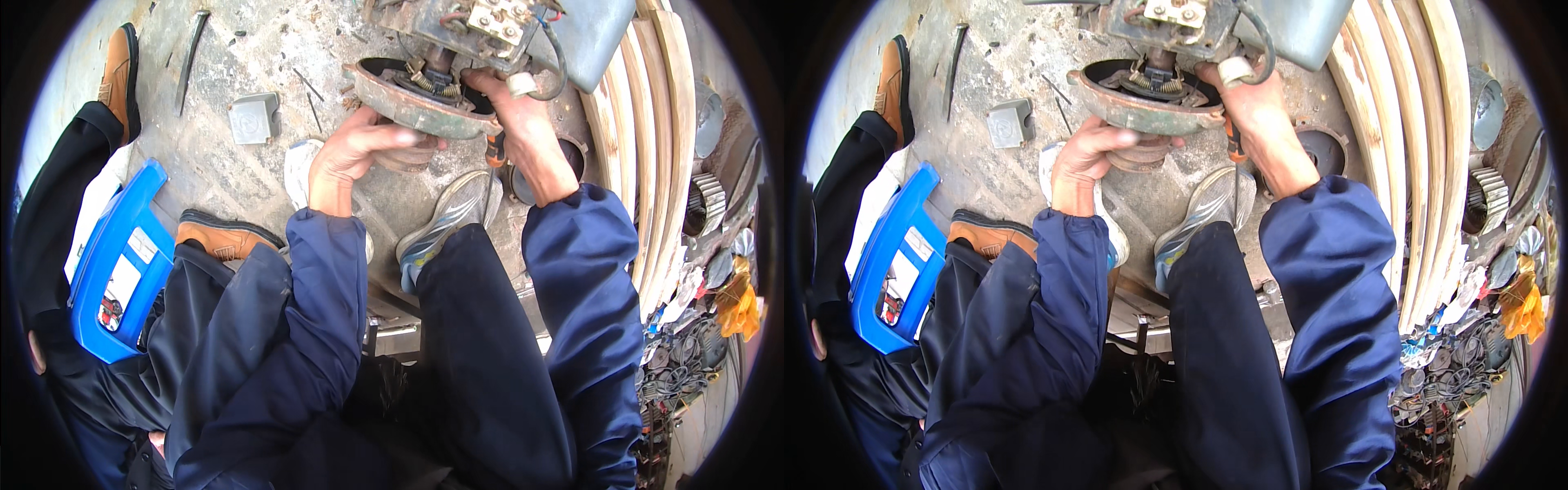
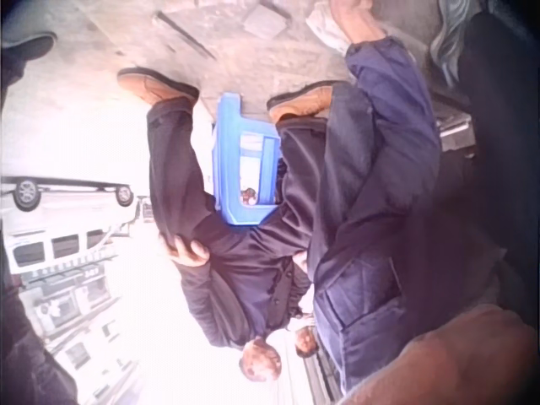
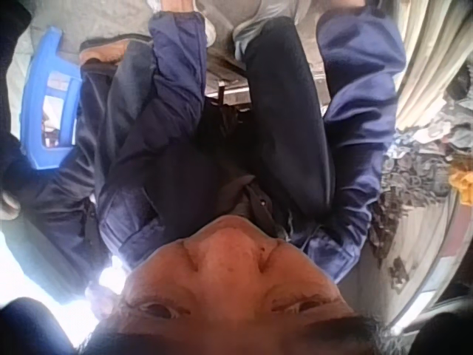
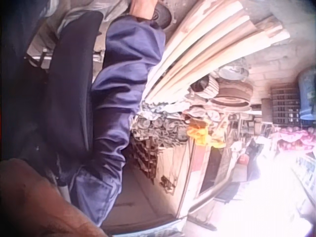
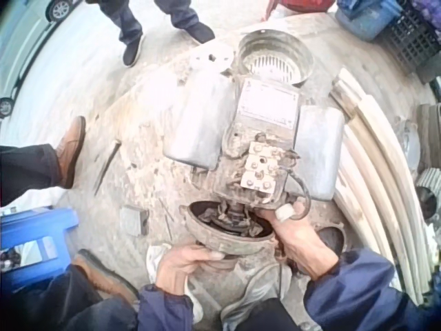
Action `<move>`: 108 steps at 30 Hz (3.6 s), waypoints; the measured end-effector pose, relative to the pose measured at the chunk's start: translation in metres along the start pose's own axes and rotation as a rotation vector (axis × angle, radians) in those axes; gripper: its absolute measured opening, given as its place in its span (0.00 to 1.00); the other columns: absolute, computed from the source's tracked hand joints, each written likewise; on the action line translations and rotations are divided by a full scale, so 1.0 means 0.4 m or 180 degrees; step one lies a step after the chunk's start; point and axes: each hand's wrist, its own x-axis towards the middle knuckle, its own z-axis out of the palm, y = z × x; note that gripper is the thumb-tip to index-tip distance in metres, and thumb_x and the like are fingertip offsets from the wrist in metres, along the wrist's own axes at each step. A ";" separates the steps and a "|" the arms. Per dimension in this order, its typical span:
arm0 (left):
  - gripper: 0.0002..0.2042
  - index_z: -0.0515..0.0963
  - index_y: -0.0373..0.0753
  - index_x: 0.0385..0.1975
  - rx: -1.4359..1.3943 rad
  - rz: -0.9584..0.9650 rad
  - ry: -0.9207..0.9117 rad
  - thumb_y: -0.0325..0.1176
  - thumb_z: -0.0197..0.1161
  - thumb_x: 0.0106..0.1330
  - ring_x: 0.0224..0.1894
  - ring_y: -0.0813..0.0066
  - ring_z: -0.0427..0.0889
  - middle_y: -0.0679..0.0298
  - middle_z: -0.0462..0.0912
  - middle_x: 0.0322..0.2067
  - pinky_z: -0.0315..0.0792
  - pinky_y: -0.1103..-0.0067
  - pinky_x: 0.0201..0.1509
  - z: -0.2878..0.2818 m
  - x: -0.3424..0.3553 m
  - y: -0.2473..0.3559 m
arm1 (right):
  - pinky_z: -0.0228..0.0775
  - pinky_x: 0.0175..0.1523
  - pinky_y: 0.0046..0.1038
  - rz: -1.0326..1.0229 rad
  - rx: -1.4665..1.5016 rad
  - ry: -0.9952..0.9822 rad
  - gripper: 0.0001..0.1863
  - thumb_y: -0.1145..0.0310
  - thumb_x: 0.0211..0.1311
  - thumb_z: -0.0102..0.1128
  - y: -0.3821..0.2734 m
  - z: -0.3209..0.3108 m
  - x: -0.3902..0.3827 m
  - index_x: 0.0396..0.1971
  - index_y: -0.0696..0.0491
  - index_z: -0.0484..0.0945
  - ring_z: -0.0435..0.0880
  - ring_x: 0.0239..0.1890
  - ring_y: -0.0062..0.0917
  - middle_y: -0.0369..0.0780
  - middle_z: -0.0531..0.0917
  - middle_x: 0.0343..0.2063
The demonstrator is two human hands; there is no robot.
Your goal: The person uses a screwdriver to adjust and tighten connections on a small electrical component, then walks through a cluttered workshop and rummages through a bag of scrap materials.
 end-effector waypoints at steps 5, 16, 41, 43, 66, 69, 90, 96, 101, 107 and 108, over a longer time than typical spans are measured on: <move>0.32 0.73 0.21 0.61 0.0367 0.0289 0.0460 0.24 0.71 0.53 0.45 0.45 0.91 0.40 0.86 0.50 0.87 0.59 0.50 0.015 0.007 -0.029 | 0.75 0.56 0.28 -0.0033 0.0257 -0.0078 0.18 0.68 0.63 0.70 -0.005 -0.002 -0.018 0.52 0.57 0.85 0.85 0.49 0.26 0.38 0.89 0.47; 0.34 0.71 0.23 0.63 -0.0011 0.0341 0.0915 0.23 0.71 0.52 0.49 0.51 0.89 0.43 0.85 0.53 0.84 0.61 0.56 0.014 -0.017 -0.057 | 0.80 0.61 0.32 -0.0343 -0.0091 0.0023 0.23 0.74 0.65 0.71 -0.003 -0.004 -0.018 0.60 0.58 0.79 0.85 0.55 0.28 0.45 0.87 0.54; 0.33 0.66 0.33 0.73 -0.1868 0.0254 0.0547 0.41 0.59 0.69 0.68 0.48 0.75 0.48 0.75 0.68 0.71 0.54 0.73 -0.060 -0.051 -0.149 | 0.77 0.61 0.32 -0.0645 -0.0604 -0.0299 0.24 0.69 0.65 0.71 0.032 -0.032 -0.006 0.60 0.57 0.80 0.85 0.54 0.30 0.45 0.87 0.52; 0.30 0.66 0.34 0.73 -0.2542 0.0370 0.0546 0.46 0.50 0.76 0.69 0.47 0.75 0.47 0.73 0.69 0.71 0.52 0.73 -0.028 -0.042 -0.155 | 0.76 0.61 0.33 -0.0543 -0.0970 -0.0291 0.23 0.70 0.66 0.69 0.021 -0.042 -0.008 0.60 0.57 0.80 0.85 0.54 0.32 0.47 0.87 0.52; 0.12 0.78 0.44 0.35 -0.4700 0.0223 -0.0195 0.45 0.61 0.71 0.42 0.73 0.78 0.71 0.78 0.32 0.69 0.65 0.57 0.216 0.178 -0.222 | 0.62 0.28 0.29 -0.2035 0.1544 -0.2420 0.17 0.53 0.83 0.44 -0.587 -0.216 -0.078 0.38 0.52 0.62 0.64 0.23 0.22 0.31 0.64 0.22; 0.09 0.78 0.47 0.39 -0.4801 0.0320 -0.0471 0.45 0.61 0.72 0.37 0.78 0.75 0.75 0.75 0.27 0.66 0.69 0.51 0.229 0.190 -0.203 | 0.64 0.35 0.26 -0.2082 0.1257 -0.1657 0.18 0.63 0.81 0.49 -0.558 -0.164 -0.113 0.57 0.63 0.69 0.68 0.29 0.21 0.33 0.68 0.27; 0.11 0.75 0.43 0.28 -0.5003 0.0332 -0.0462 0.41 0.64 0.68 0.35 0.75 0.70 0.72 0.73 0.26 0.64 0.73 0.50 0.227 0.176 -0.199 | 0.61 0.34 0.26 -0.1833 0.2158 -0.0051 0.06 0.72 0.81 0.50 -0.551 -0.452 -0.220 0.42 0.59 0.74 0.63 0.27 0.18 0.31 0.63 0.23; 0.10 0.75 0.46 0.28 -0.4718 0.0383 -0.0382 0.42 0.60 0.70 0.34 0.78 0.71 0.75 0.74 0.26 0.65 0.70 0.49 0.224 0.179 -0.203 | 0.61 0.35 0.26 -0.0950 0.2606 0.0537 0.06 0.71 0.78 0.57 -0.393 -0.445 -0.039 0.38 0.56 0.72 0.61 0.24 0.18 0.30 0.64 0.20; 0.11 0.74 0.46 0.26 -0.4777 0.0275 -0.0258 0.42 0.61 0.69 0.34 0.77 0.71 0.74 0.74 0.26 0.66 0.70 0.49 0.218 0.180 -0.208 | 0.65 0.36 0.27 -0.0569 0.2431 0.0376 0.07 0.70 0.79 0.55 -0.375 -0.365 0.068 0.39 0.55 0.71 0.66 0.26 0.20 0.32 0.67 0.22; 0.11 0.75 0.44 0.31 -0.4995 0.0245 -0.0384 0.44 0.64 0.68 0.36 0.74 0.69 0.74 0.72 0.26 0.63 0.71 0.50 0.211 0.179 -0.227 | 0.68 0.36 0.26 -0.0297 0.2514 0.0277 0.08 0.68 0.79 0.55 -0.352 -0.283 0.084 0.36 0.54 0.72 0.69 0.27 0.21 0.32 0.70 0.23; 0.11 0.75 0.44 0.32 -0.5005 0.0220 -0.0413 0.44 0.64 0.68 0.36 0.74 0.69 0.74 0.72 0.26 0.63 0.71 0.50 0.213 0.178 -0.216 | 0.68 0.35 0.26 -0.0247 0.2543 0.0312 0.08 0.68 0.79 0.55 -0.350 -0.274 0.085 0.36 0.54 0.72 0.69 0.27 0.21 0.32 0.70 0.23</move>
